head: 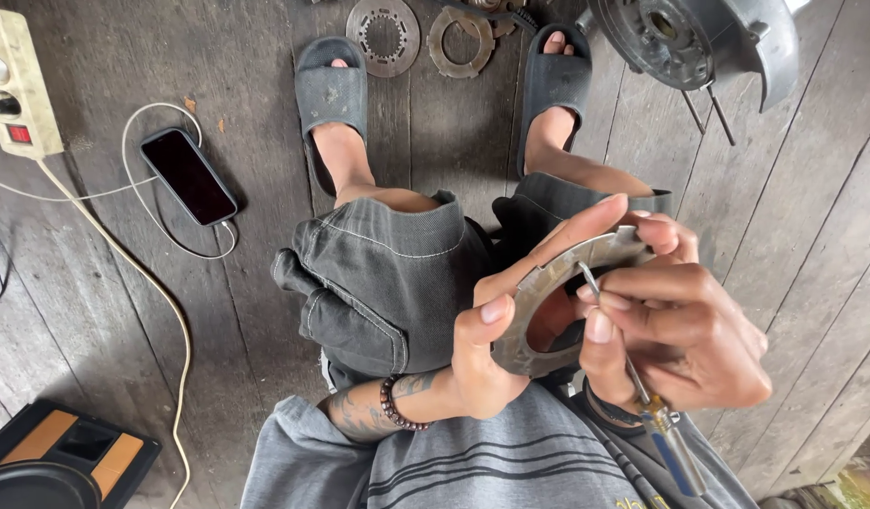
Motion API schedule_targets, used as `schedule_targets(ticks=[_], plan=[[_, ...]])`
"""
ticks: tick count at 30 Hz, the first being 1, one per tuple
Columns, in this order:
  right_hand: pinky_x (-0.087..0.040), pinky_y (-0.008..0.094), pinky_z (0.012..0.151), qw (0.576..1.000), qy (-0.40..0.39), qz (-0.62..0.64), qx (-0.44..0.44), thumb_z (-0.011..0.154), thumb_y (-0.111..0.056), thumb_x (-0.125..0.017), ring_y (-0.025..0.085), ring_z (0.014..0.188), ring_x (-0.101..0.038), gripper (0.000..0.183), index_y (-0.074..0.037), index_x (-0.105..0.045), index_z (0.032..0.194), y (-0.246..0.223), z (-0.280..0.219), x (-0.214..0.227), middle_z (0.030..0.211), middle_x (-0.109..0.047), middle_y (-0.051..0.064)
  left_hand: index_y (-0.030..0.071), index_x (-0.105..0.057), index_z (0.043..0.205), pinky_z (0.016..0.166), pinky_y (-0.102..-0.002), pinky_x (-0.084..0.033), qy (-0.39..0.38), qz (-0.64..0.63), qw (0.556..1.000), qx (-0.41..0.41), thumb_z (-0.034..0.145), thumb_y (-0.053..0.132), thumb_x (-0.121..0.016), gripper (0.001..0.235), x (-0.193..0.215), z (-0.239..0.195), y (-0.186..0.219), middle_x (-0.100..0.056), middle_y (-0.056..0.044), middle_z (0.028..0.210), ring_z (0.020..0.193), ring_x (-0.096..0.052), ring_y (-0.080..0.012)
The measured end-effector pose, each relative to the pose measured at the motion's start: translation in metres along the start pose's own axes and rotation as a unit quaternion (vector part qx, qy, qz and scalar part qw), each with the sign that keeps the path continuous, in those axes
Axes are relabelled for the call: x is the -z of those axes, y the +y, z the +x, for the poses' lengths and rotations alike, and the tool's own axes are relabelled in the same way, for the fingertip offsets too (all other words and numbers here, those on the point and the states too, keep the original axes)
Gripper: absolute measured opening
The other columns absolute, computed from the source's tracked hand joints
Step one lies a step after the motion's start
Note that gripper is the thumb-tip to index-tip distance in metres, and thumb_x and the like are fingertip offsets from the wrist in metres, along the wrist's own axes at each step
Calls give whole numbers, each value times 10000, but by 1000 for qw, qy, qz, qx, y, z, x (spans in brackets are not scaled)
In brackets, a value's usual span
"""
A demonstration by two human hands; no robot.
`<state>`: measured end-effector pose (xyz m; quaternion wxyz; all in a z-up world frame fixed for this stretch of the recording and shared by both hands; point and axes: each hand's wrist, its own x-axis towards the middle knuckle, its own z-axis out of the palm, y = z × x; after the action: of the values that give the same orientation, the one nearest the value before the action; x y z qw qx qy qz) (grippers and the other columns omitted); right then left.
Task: Cleaning a motorcycle clutch plate by scraping grooves with a pick and sanding the surface with a grinding disc.
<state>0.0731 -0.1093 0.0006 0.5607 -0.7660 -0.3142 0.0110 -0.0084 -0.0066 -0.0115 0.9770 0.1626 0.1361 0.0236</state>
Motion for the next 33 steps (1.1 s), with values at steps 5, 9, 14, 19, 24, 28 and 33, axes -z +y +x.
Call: schedule_targets(ticks=[5, 9, 14, 19, 24, 28, 33], plan=[[-584, 498, 1006, 998, -10, 41, 42, 865, -37, -666, 208, 692, -691, 161, 7, -535, 781, 20, -3, 7, 815, -623, 172, 3, -385, 1631, 1390, -511, -319, -4, 45, 998, -34, 992, 520, -383, 822, -1, 0, -3, -462, -153, 1619, 1482, -473, -275], [-556, 590, 1062, 1000, -6, 8, -1, 844, -74, -660, 196, 663, -595, 198, -2, -526, 716, 3, -5, 4, 730, -610, 163, -29, -403, 1609, 1203, -392, -383, 26, 58, 998, -23, 944, 547, -403, 879, 0, 1, -3, -487, -157, 1579, 1381, -500, -236], [-546, 538, 1152, 998, -26, 48, 42, 881, -44, -676, 205, 864, -701, 153, -23, -564, 778, 19, -4, 7, 843, -639, 132, -12, -395, 1612, 1398, -523, -367, -1, 70, 995, -73, 1005, 502, -366, 796, -2, 0, -7, -494, -180, 1584, 1495, -503, -294], [-542, 622, 1105, 1000, -6, 10, -13, 870, -88, -665, 188, 655, -613, 190, -18, -529, 758, 2, -6, 4, 765, -607, 144, -67, -440, 1567, 1078, -338, -421, 53, 82, 994, -37, 921, 575, -397, 912, -3, 0, -4, -521, -170, 1542, 1213, -538, -192], [-559, 588, 1100, 1000, 13, 12, 12, 893, -107, -644, 176, 661, -602, 214, -25, -510, 747, 2, -3, -3, 740, -598, 147, -8, -442, 1576, 1376, -514, -390, 6, 103, 991, -89, 1003, 509, -357, 776, -4, -1, -5, -543, -197, 1536, 1452, -534, -299], [-532, 613, 1126, 1000, -10, 19, -14, 865, -71, -646, 178, 675, -598, 179, -21, -514, 755, 1, -5, 4, 744, -610, 139, -26, -456, 1548, 1311, -463, -422, 19, 133, 988, -71, 965, 528, -357, 810, -2, 0, -2, -519, -202, 1572, 1444, -540, -297], [-549, 615, 1145, 1000, -17, 7, 9, 872, -44, -625, 207, 741, -617, 127, 19, -537, 807, 9, -8, 11, 789, -600, 174, 13, -462, 1550, 1354, -507, -446, -16, 133, 987, -94, 1007, 465, -364, 713, -3, -1, -2, -548, -234, 1529, 1445, -563, -315]])
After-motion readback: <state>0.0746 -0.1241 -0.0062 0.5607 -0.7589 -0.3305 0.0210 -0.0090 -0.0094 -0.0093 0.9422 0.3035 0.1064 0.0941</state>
